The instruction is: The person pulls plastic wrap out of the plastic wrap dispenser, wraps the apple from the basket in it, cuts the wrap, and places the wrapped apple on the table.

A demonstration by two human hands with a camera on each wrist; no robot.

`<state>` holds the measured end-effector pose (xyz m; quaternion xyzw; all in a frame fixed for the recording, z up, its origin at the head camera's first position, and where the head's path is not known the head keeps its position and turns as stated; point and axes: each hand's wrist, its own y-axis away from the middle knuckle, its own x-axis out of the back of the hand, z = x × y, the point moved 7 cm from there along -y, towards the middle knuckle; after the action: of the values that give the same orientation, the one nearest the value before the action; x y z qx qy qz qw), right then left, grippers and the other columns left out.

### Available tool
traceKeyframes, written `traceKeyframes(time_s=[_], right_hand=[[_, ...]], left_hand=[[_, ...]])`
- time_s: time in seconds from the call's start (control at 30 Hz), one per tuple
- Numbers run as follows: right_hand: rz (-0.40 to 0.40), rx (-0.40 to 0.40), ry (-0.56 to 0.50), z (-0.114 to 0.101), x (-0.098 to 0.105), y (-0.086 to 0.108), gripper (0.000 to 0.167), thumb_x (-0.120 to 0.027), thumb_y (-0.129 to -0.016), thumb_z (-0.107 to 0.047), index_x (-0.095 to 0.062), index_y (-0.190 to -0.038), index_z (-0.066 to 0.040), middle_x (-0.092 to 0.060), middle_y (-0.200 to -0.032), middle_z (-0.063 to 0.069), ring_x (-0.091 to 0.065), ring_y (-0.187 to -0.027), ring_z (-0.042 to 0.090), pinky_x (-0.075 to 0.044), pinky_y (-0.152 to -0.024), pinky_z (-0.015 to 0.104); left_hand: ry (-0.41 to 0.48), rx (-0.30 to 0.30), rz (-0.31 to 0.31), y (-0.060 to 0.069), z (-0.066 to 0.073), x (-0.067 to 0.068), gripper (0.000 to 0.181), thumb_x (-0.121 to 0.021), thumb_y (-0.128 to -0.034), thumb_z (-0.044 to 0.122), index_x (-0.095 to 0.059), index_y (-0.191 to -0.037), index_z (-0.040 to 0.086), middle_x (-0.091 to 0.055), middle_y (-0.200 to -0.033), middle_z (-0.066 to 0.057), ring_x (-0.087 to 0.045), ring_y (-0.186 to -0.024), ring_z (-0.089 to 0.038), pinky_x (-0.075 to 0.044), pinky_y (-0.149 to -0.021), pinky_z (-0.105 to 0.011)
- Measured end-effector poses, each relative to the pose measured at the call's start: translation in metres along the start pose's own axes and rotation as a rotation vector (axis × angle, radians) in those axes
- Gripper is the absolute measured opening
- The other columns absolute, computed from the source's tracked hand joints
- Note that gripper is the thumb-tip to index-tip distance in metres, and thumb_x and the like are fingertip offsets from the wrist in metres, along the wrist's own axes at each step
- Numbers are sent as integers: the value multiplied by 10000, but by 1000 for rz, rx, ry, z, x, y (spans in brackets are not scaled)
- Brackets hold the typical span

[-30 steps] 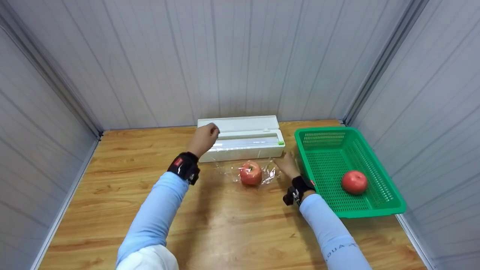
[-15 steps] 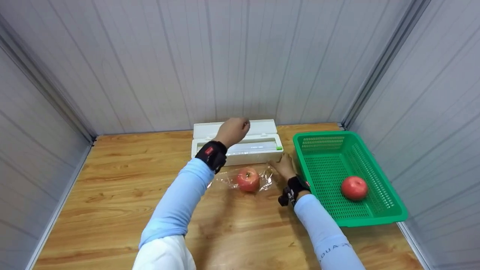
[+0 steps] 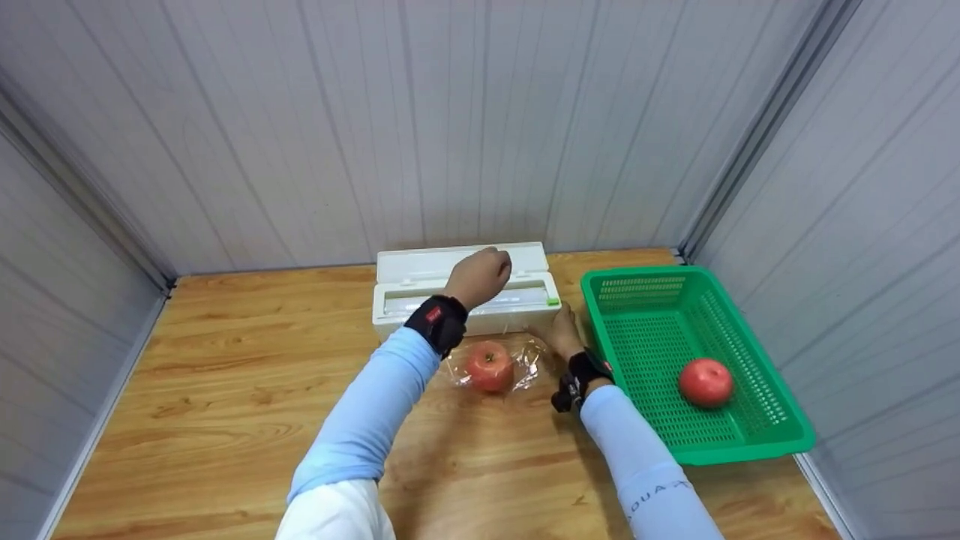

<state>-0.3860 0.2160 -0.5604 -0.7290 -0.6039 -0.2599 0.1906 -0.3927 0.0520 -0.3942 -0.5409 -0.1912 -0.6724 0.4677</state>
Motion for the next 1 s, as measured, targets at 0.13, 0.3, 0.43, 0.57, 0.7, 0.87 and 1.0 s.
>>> traceKeyframes(time_s=[0.13, 0.3, 0.43, 0.57, 0.7, 0.87, 1.0], right_hand=[[62, 72, -142, 11, -4, -5, 867, -792, -708, -282, -286, -1318, 70, -446, -1268, 270, -465, -1198, 346, -369, -1060, 378], [115, 118, -206, 10, -5, -2, 814, -811, -666, -225, -334, -1251, 78, -525, -1177, 261, -528, -1095, 344, -412, -1006, 383], [110, 49, -129, 1, -1, 8, 696, -791, -690, -177, -410, -1217, 73, -600, -1118, 232, -569, -1039, 318, -456, -945, 386], [150, 61, -66, 2, 4, 11, 543, -776, -707, -180, -509, -1131, 29, -657, -1012, 180, -603, -928, 275, -496, -846, 372], [155, 73, -44, 1, 3, 13, 420, -748, -728, -160, -579, -1069, 18, -677, -972, 169, -608, -894, 259, -498, -800, 348], [115, 30, -81, 5, -8, 15, 349, -744, -735, -169, -638, -1039, -36, -690, -973, 136, -616, -909, 249, -491, -791, 323], [179, 125, -50, 32, -22, 4, 452, -733, -743, -287, -563, -1071, -25, -671, -948, 111, -617, -890, 231, -494, -782, 305]], left_hand=[[6, -9, -23, 6, 4, -19, 219, -453, -930, 126, -625, -838, 25, -623, -815, -135, -573, -720, -244, -507, -666, -422], [-10, -32, -27, 8, 10, -36, 215, -465, -923, 132, -623, -819, 28, -619, -790, -129, -572, -707, -245, -504, -653, -412], [2, -41, -39, 7, 20, -43, 218, -469, -920, 131, -619, -807, 20, -615, -772, -131, -566, -694, -254, -497, -637, -409], [15, -70, -8, 3, 27, -54, 198, -472, -891, 121, -585, -751, 37, -575, -702, -107, -522, -620, -225, -468, -556, -376], [11, -61, -1, 2, 28, -65, 171, -496, -891, 127, -609, -794, 42, -610, -738, -111, -585, -666, -242, -499, -582, -384], [20, -18, -41, 10, 28, -72, 135, -569, -877, 122, -658, -940, 42, -662, -876, -125, -641, -819, -275, -535, -698, -402], [2, -14, -84, 16, 32, -80, 194, -621, -855, 135, -663, -1028, 59, -658, -958, -111, -632, -903, -264, -536, -756, -385]])
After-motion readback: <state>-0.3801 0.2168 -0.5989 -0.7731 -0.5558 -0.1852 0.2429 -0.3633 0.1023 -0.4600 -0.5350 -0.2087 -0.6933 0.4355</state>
